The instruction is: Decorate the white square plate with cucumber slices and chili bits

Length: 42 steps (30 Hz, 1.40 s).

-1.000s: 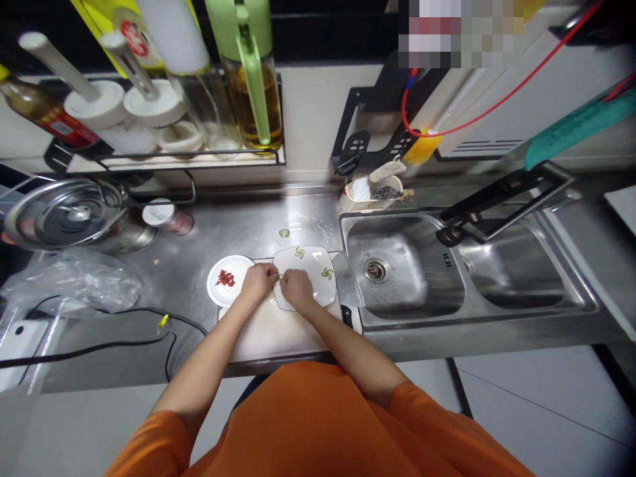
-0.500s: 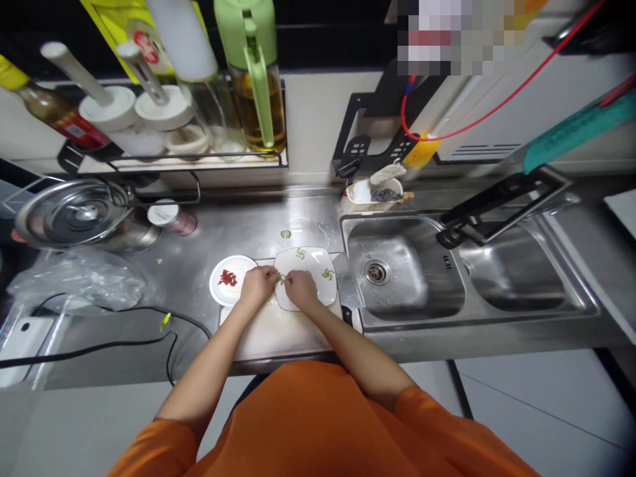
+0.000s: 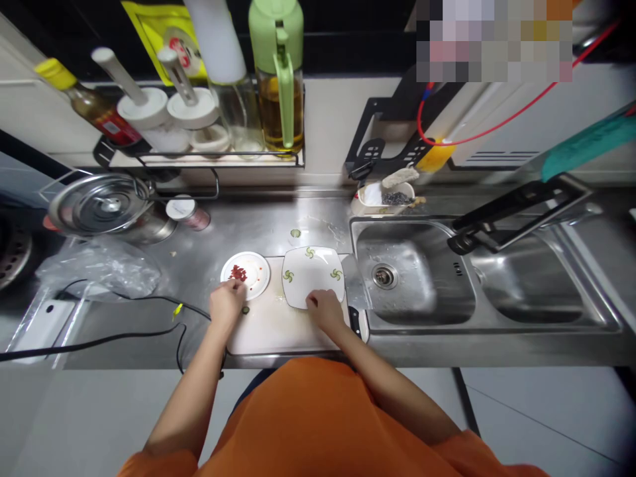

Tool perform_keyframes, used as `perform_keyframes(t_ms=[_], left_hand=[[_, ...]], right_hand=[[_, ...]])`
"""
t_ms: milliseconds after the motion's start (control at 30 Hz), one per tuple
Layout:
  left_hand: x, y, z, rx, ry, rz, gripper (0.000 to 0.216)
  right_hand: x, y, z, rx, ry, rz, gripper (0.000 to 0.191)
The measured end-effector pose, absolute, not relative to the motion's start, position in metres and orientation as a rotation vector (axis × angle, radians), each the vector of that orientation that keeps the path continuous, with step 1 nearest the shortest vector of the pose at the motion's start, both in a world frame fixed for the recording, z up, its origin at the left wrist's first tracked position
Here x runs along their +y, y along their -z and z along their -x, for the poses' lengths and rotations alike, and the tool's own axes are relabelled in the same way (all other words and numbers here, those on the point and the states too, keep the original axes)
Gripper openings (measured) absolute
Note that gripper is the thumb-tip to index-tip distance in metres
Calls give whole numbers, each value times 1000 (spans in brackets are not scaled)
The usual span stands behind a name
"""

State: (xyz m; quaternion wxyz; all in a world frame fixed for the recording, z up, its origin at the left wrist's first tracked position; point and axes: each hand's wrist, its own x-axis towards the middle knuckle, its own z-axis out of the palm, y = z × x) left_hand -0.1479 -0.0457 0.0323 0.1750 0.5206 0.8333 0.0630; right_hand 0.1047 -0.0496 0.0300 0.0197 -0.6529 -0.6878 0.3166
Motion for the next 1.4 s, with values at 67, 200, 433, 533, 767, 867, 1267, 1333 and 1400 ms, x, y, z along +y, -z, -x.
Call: perform_keyframes(t_ms=[67, 200, 433, 533, 767, 867, 1267, 1333, 1400], left_hand=[[-41, -31, 149, 2368, -147, -1462, 26], [-31, -28, 147, 2367, -84, -1425, 29], [-26, -28, 148, 2370, -83, -1405, 30], [-29, -31, 150, 2339, -154, -1391, 27], [-36, -31, 142, 2189, -502, -1200, 24], [-35, -30, 119, 1956, -710, -986, 31], [-28, -35, 59, 1659, -741, -550, 31], [-28, -33, 59, 1654, -740, -542, 29], [-29, -30, 58, 1640, -749, -517, 28]], right_hand=[[-54, -29, -105, -2148, -987, 2021, 20], [-57, -28, -104, -2179, -960, 1995, 21], [-55, -31, -103, -2194, -935, 1986, 20], [-54, -31, -102, -2207, -940, 1984, 20], [-48, -32, -98, -2160, -967, 1961, 19], [-41, -34, -91, -2091, -982, 1922, 18], [-24, -28, -70, -1835, -1012, 1814, 17], [-24, -26, -70, -1818, -1016, 1831, 17], [-24, -24, -70, -1813, -1026, 1833, 18]])
